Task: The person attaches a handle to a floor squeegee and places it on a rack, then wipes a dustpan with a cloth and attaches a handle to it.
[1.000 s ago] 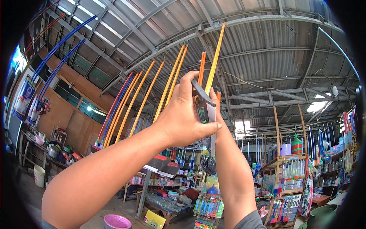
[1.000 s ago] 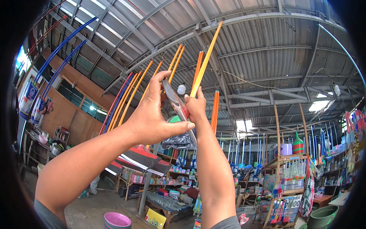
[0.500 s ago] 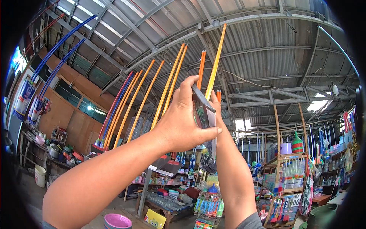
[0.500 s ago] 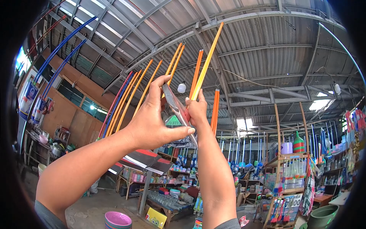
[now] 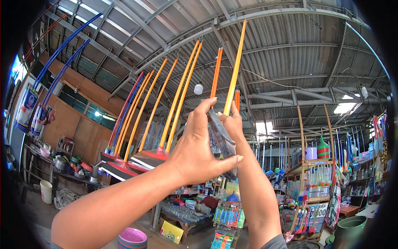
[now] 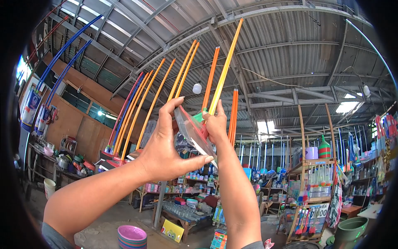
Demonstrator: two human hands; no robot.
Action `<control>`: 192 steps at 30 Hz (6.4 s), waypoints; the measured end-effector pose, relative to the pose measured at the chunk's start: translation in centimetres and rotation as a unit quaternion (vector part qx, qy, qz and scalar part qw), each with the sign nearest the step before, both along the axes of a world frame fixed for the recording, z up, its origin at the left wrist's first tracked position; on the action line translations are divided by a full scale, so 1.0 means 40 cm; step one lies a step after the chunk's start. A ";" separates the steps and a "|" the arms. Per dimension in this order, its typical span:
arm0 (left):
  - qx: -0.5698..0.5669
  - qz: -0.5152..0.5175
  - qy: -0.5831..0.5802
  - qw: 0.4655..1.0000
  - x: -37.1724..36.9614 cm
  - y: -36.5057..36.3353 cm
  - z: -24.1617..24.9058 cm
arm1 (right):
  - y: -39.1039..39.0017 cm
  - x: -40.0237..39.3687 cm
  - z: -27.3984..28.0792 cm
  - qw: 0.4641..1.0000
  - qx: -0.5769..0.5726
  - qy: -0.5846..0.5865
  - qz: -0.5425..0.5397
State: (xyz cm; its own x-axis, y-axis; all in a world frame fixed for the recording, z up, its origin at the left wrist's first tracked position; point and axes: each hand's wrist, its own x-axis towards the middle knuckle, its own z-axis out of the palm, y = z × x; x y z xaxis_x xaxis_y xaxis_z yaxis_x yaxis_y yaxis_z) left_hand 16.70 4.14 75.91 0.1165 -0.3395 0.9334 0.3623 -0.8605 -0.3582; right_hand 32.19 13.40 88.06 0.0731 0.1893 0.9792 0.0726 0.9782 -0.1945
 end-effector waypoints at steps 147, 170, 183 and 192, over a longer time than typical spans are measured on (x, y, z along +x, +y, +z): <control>-0.011 -0.073 -0.010 0.997 0.018 -0.031 0.077 | -0.044 0.029 0.115 0.999 0.017 0.013 -0.042; 0.001 0.002 -0.120 0.993 0.084 0.041 0.153 | -0.071 0.171 0.208 0.967 0.030 0.012 -0.254; -0.007 -0.009 -0.121 0.993 0.072 0.048 0.159 | -0.028 0.183 0.244 0.963 0.043 -0.011 -0.267; -0.011 -0.015 -0.121 0.992 0.066 0.063 0.169 | -0.019 0.180 0.259 0.974 0.022 -0.002 -0.224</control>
